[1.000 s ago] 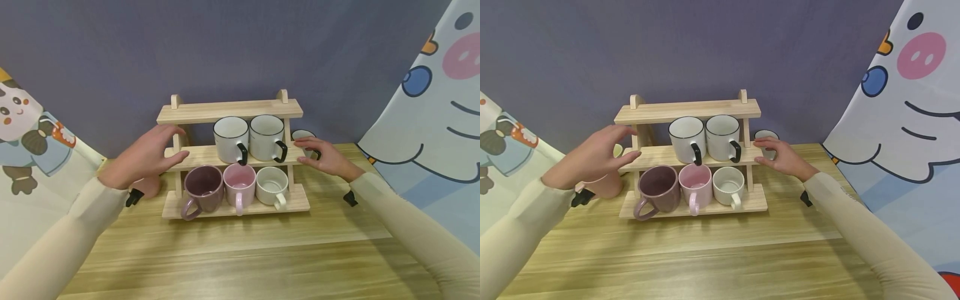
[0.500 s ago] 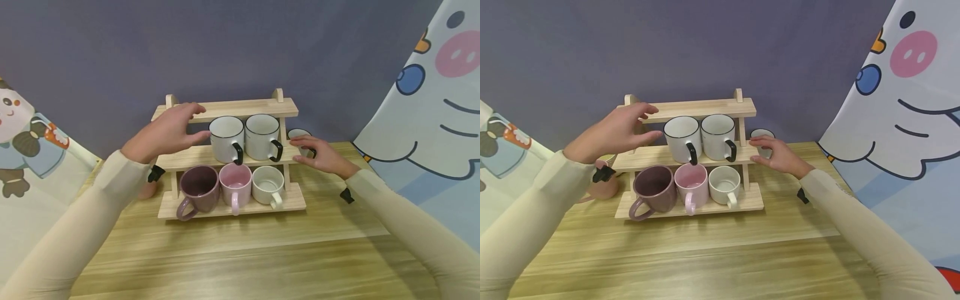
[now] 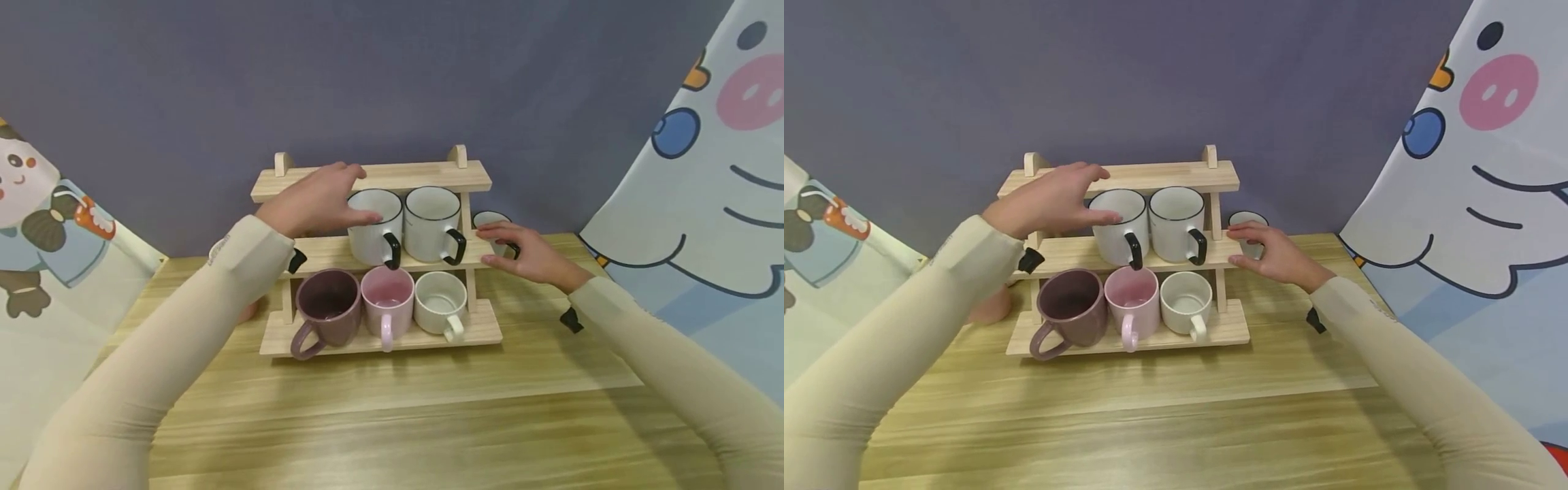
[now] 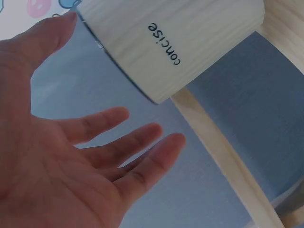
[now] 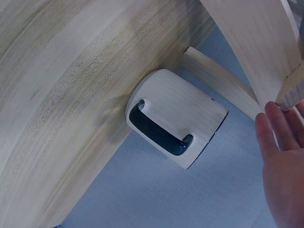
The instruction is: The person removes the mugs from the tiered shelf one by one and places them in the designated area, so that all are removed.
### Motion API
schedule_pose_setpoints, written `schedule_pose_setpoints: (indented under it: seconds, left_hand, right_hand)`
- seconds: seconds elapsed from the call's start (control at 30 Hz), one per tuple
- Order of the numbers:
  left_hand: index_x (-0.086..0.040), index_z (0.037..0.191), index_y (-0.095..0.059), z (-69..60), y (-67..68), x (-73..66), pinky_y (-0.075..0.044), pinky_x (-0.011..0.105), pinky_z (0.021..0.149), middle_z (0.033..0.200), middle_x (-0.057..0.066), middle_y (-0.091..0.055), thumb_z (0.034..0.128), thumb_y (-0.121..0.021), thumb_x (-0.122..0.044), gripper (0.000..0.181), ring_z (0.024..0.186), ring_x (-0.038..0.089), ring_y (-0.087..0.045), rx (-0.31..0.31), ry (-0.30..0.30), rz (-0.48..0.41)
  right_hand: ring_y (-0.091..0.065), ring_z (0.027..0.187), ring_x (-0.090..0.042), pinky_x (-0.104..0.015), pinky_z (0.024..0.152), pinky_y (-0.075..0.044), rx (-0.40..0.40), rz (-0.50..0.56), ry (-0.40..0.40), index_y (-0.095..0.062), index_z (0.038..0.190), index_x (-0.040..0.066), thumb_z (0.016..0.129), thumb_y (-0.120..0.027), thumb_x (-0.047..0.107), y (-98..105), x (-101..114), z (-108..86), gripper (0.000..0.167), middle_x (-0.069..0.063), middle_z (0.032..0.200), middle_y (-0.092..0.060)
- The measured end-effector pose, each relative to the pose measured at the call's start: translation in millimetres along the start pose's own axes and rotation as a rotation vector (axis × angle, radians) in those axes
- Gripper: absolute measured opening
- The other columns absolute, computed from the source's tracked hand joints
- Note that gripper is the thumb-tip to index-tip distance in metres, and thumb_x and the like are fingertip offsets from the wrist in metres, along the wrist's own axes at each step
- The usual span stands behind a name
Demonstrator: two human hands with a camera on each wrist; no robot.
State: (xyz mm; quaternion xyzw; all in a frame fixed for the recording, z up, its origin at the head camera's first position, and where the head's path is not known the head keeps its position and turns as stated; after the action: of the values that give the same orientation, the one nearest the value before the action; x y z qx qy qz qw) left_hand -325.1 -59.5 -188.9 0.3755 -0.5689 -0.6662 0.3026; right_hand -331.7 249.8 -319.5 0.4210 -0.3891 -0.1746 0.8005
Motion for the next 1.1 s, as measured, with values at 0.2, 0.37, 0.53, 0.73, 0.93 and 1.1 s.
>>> schedule_pose_setpoints:
  seconds: [0.2,0.37,0.53,0.73,0.93,1.1]
  left_hand:
    - [-0.001,0.134,-0.044,10.5,-3.4,-7.0,-0.040,0.040,0.095,0.127,0.017,-0.049,0.0801,-0.062,-0.061,0.082,0.112,0.027,-0.049,0.035,0.016,0.007]
    - [0.001,0.135,-0.042,15.1,-5.8,-12.9,-0.040,0.040,0.096,0.128,0.018,-0.048,0.0785,-0.065,-0.058,0.085,0.113,0.028,-0.048,0.056,0.021,0.025]
    - [0.001,0.139,-0.038,16.2,-5.3,-15.4,-0.040,0.040,0.097,0.131,0.018,-0.047,0.0783,-0.068,-0.052,0.086,0.118,0.028,-0.046,0.047,0.022,0.022]
    - [-0.004,0.140,-0.037,14.7,-2.2,-16.7,-0.038,0.042,0.098,0.135,0.015,-0.043,0.0778,-0.070,-0.048,0.083,0.121,0.028,-0.042,0.061,0.007,0.020]
    - [-0.006,0.140,-0.038,10.9,0.9,-16.1,-0.040,0.040,0.095,0.131,0.013,-0.043,0.0772,-0.072,-0.038,0.078,0.113,0.025,-0.045,0.092,-0.044,0.001]
    - [-0.006,0.140,-0.038,6.1,-1.3,-13.4,-0.040,0.038,0.094,0.129,0.013,-0.040,0.0753,-0.072,-0.024,0.075,0.108,0.024,-0.046,0.132,-0.066,-0.038]
  right_hand:
    - [-0.048,0.119,-0.026,-0.047,0.091,-0.044,-0.006,0.016,-0.003,-0.055,0.131,0.004,0.086,-0.071,0.023,0.8,1.4,-1.7,0.052,-0.009,0.135,-0.049]
    - [-0.048,0.119,-0.026,-0.045,0.090,-0.044,-0.011,0.006,0.005,-0.055,0.131,0.004,0.086,-0.071,0.023,0.9,1.3,-1.8,0.051,-0.009,0.135,-0.050]
    - [-0.048,0.119,-0.026,-0.044,0.091,-0.044,-0.010,0.000,0.001,-0.055,0.131,0.004,0.086,-0.071,0.024,-0.1,0.5,-0.6,0.051,-0.008,0.135,-0.050]
    - [-0.049,0.118,-0.024,-0.044,0.091,-0.044,-0.011,0.009,-0.006,-0.055,0.131,0.005,0.086,-0.071,0.024,-0.2,1.4,-0.7,0.051,-0.008,0.135,-0.050]
    - [-0.048,0.118,-0.024,-0.042,0.090,-0.044,-0.012,0.016,-0.007,-0.055,0.131,0.005,0.086,-0.071,0.024,0.1,1.8,-1.2,0.051,-0.007,0.135,-0.050]
    - [-0.048,0.119,-0.024,-0.042,0.090,-0.044,-0.011,0.021,-0.008,-0.055,0.131,0.005,0.086,-0.071,0.024,-0.8,0.1,-1.4,0.052,-0.007,0.135,-0.050]
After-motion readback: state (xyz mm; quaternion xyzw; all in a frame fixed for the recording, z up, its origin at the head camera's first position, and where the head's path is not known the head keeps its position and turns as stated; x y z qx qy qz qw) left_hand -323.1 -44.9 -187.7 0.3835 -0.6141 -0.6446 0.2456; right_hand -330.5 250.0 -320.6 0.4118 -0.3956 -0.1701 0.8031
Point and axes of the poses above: each hand's wrist, its own z-axis towards the middle knuckle, its own y-axis out of the back of the hand, x = y × z, the point moved 6 cm from there along z, towards the middle knuckle
